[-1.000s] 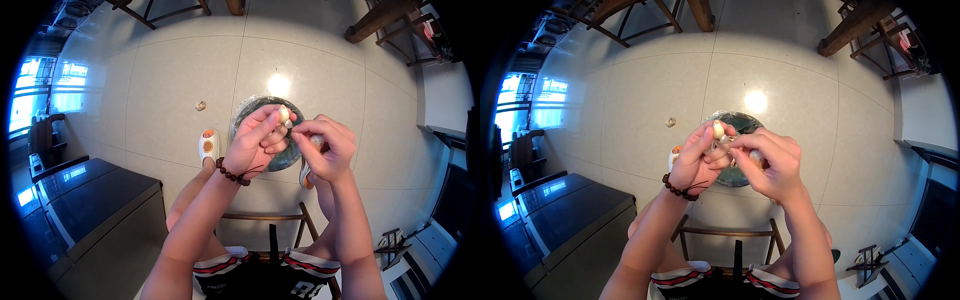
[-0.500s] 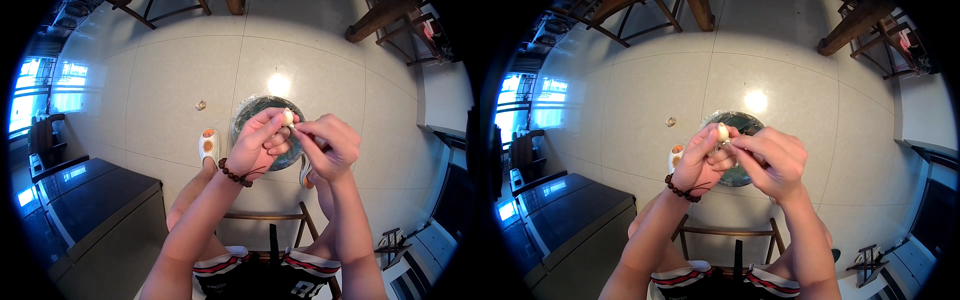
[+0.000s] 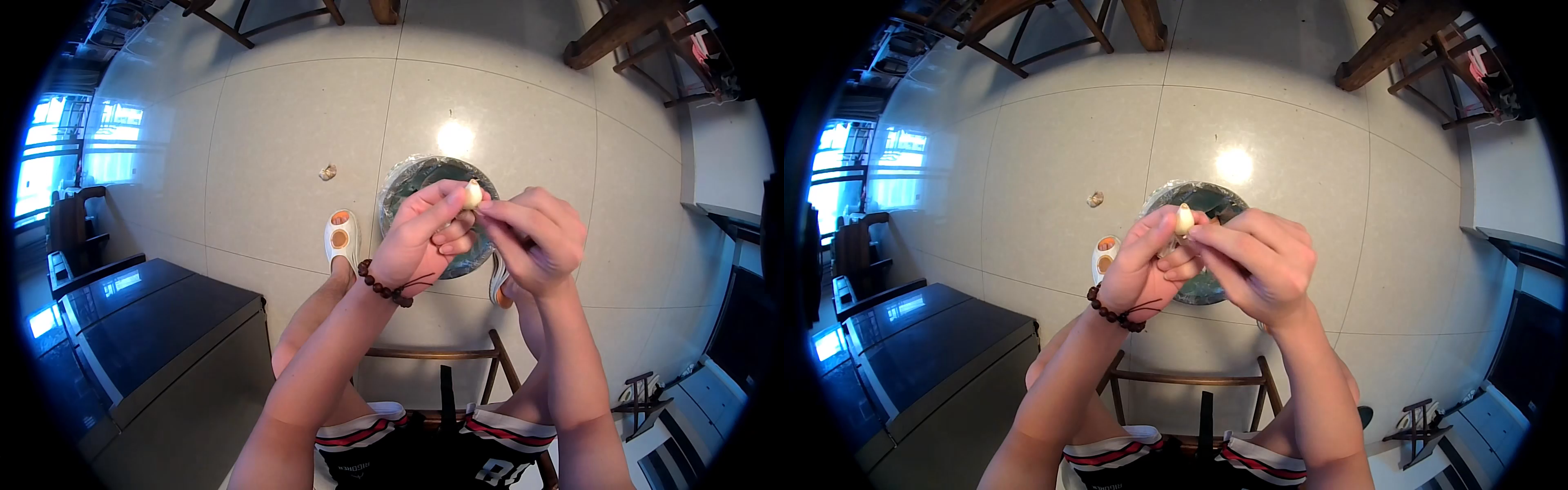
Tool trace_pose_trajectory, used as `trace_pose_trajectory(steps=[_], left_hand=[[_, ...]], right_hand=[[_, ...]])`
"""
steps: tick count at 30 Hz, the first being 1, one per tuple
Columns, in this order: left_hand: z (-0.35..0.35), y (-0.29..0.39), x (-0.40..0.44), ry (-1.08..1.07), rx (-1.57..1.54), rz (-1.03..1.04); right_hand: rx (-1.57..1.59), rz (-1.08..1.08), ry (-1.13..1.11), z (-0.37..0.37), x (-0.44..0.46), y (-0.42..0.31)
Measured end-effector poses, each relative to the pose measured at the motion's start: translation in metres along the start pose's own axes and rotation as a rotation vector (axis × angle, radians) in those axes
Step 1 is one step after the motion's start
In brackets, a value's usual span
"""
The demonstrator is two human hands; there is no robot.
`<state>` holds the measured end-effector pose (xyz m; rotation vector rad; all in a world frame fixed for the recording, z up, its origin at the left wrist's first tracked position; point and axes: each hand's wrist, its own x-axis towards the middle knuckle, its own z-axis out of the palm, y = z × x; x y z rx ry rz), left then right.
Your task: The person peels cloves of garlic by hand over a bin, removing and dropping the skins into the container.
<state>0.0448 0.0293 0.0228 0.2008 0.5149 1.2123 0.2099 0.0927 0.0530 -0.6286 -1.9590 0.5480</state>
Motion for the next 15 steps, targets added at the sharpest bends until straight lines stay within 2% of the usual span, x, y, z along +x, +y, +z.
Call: trace_pose_trajectory(steps=[4,15], left_hand=[[-0.0043,-0.0023,0.001,-0.051,-0.024,0.0],[-0.0004,0.0017,0.0017,0.026,-0.088,-0.032]], right_hand=[[0.001,0.06,0.002,-0.0008,-0.0005,-0.0016],[0.026,0.068,-0.052,0.0012,0.0008,-0.0022]])
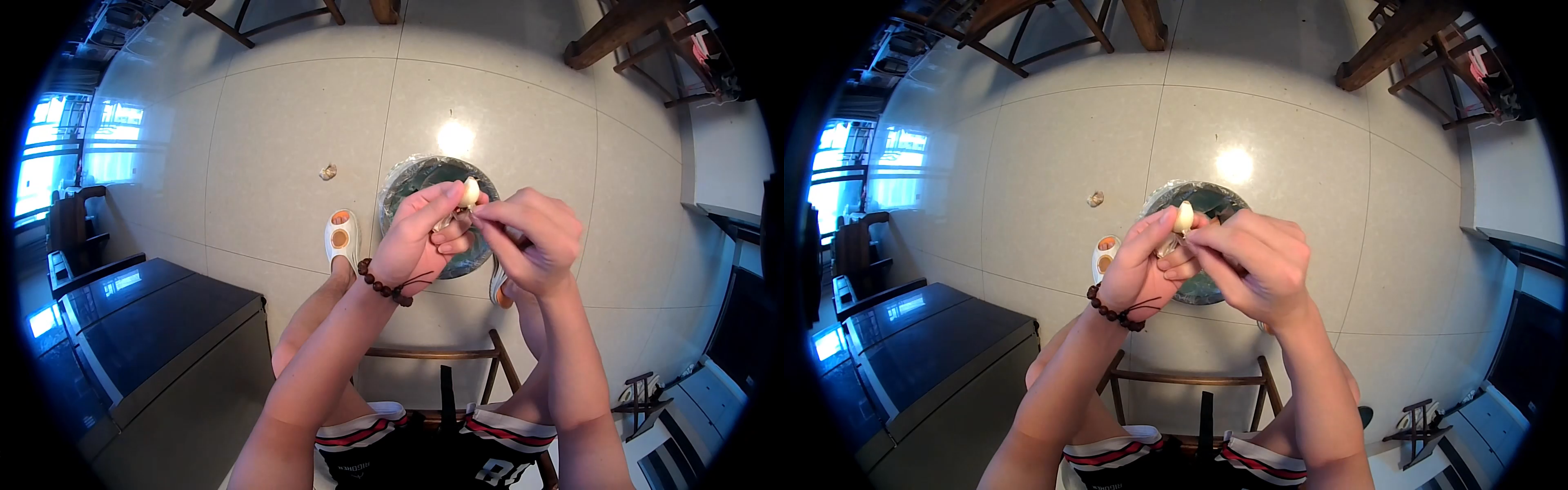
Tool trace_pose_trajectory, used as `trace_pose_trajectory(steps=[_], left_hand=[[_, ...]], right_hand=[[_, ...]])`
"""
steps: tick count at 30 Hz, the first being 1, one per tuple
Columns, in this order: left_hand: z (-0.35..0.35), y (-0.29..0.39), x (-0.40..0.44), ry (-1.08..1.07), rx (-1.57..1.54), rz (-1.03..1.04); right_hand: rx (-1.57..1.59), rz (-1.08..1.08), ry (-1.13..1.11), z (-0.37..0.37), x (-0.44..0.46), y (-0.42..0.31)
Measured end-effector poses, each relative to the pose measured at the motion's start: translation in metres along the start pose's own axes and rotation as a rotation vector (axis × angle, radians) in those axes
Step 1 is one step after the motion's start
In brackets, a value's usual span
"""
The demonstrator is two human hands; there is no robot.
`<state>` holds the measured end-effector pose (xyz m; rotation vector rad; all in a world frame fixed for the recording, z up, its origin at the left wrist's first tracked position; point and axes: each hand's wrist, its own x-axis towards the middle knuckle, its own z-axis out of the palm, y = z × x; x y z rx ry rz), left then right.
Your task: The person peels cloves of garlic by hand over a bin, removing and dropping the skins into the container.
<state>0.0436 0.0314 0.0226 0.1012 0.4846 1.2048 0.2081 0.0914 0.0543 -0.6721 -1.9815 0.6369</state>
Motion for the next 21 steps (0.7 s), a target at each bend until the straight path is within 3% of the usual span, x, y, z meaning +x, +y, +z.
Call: trace_pose_trajectory(steps=[15,18,20,21], left_hand=[[0.001,0.002,0.0,0.071,0.018,0.062],[-0.002,0.003,0.002,0.089,-0.019,0.109],[-0.006,0.004,0.002,0.088,-0.003,0.117],[-0.008,0.005,0.002,0.087,0.014,0.125]], right_hand=[[0.054,0.09,-0.039,0.001,-0.004,0.0],[0.076,0.172,-0.069,-0.004,-0.003,-0.001],[0.075,0.39,-0.191,-0.009,-0.001,-0.001],[0.076,0.389,-0.191,-0.009,-0.002,0.002]])
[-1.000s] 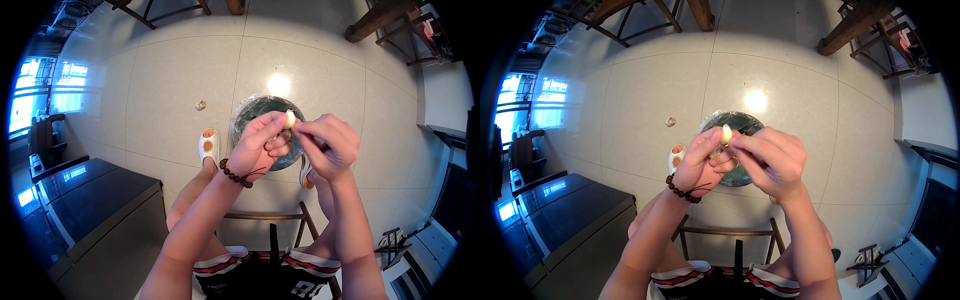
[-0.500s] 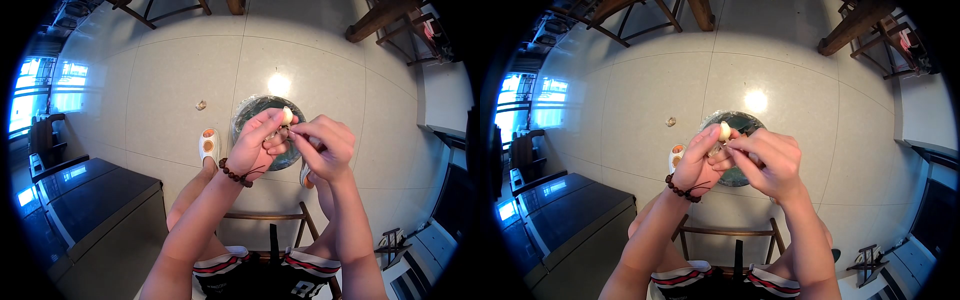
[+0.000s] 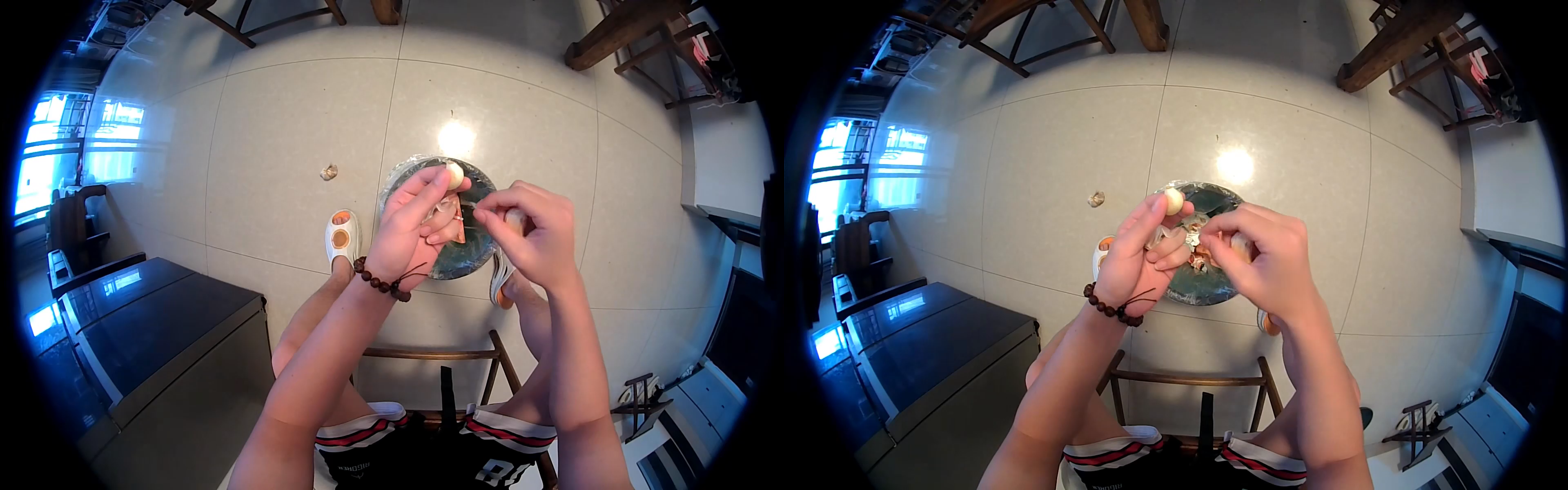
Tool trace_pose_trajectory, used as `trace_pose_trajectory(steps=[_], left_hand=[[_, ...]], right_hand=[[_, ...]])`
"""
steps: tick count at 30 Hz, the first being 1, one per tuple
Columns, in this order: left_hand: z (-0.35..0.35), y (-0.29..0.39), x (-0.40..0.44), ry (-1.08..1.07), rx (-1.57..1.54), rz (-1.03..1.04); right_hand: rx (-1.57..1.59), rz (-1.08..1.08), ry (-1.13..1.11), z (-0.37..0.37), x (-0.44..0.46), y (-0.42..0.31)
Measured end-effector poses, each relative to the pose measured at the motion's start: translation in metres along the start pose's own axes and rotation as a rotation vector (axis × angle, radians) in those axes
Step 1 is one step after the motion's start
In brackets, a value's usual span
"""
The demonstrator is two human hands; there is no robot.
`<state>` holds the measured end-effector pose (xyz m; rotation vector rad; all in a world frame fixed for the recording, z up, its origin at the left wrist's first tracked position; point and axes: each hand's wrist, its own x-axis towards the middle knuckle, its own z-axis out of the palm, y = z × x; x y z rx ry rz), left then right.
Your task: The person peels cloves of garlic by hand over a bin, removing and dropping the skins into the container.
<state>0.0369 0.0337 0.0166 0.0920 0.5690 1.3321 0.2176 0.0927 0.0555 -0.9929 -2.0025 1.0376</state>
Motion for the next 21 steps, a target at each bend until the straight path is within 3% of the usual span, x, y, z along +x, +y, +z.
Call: trace_pose_trajectory(steps=[8,12,15,17,21], left_hand=[[-0.001,-0.001,0.002,0.08,0.126,0.021],[0.003,-0.001,0.001,0.16,0.14,0.022],[0.005,0.001,0.0,0.214,0.216,-0.017],[0.01,-0.002,0.0,0.214,0.224,-0.01],[0.002,-0.009,-0.002,0.131,0.117,-0.006]], right_hand=[[-0.122,0.332,-0.263,0.001,0.002,0.01],[-0.165,0.34,-0.25,0.004,0.001,0.014],[-0.078,0.374,-0.105,0.007,0.002,0.009],[0.102,0.308,0.085,0.011,0.005,-0.002],[0.125,0.148,0.172,0.023,0.004,-0.001]])
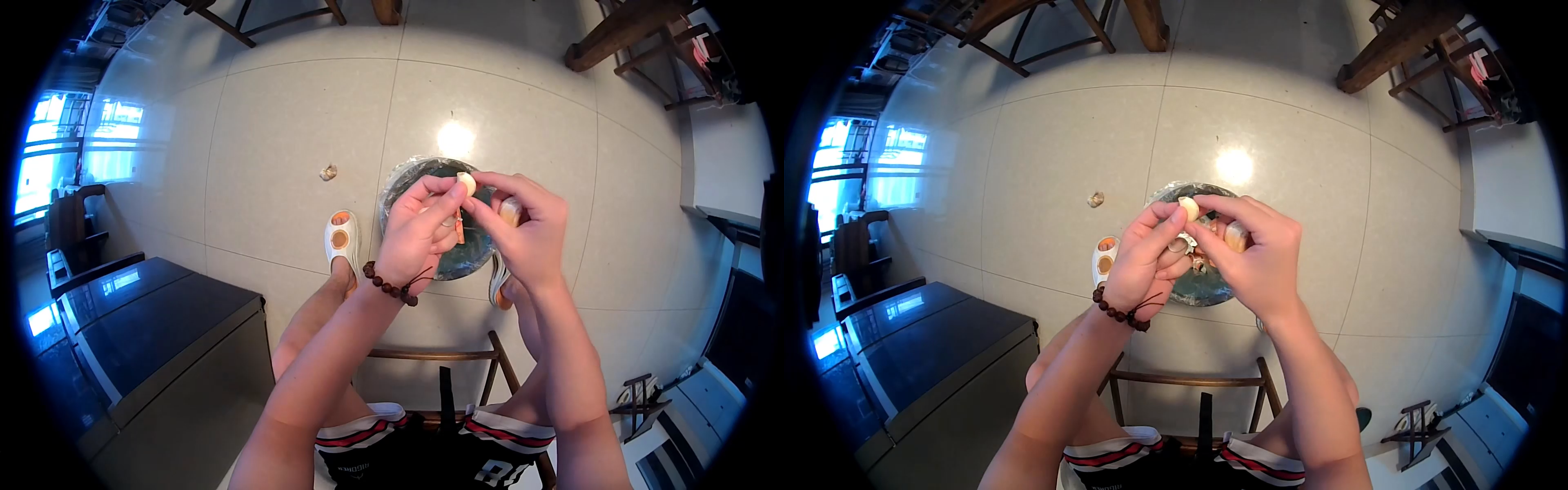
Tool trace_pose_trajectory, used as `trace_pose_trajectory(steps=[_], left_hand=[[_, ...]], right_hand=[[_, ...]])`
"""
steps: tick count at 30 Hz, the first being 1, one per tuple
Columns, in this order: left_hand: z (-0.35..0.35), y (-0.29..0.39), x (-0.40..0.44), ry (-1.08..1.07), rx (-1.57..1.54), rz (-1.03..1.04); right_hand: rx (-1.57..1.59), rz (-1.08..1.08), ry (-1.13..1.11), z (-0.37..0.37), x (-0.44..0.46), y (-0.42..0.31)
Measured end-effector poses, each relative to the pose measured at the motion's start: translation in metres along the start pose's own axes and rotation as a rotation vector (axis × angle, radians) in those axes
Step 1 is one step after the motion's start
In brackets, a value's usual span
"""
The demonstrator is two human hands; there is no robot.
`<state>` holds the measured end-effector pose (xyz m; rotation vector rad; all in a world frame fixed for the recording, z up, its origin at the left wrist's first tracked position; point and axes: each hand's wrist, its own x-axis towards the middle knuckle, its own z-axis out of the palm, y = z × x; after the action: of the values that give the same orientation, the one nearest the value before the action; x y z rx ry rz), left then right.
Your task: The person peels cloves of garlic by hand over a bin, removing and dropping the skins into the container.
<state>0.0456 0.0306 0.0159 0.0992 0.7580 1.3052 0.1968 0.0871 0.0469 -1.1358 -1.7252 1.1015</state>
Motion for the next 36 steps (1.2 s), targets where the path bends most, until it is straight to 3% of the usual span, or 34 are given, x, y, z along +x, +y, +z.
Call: trace_pose_trajectory(steps=[15,18,20,36], left_hand=[[0.009,-0.003,0.0,-0.008,-0.002,0.084],[0.0,-0.007,0.002,-0.049,-0.023,0.079],[0.002,-0.006,0.001,-0.043,-0.025,0.07],[0.007,-0.005,0.0,-0.093,-0.011,0.083]], right_hand=[[0.114,-0.035,0.111,0.002,-0.003,0.0],[0.139,0.099,0.1,0.002,-0.004,-0.004],[0.1,-0.028,0.112,0.003,-0.004,0.003],[0.114,-0.078,0.16,0.005,-0.005,0.003]])
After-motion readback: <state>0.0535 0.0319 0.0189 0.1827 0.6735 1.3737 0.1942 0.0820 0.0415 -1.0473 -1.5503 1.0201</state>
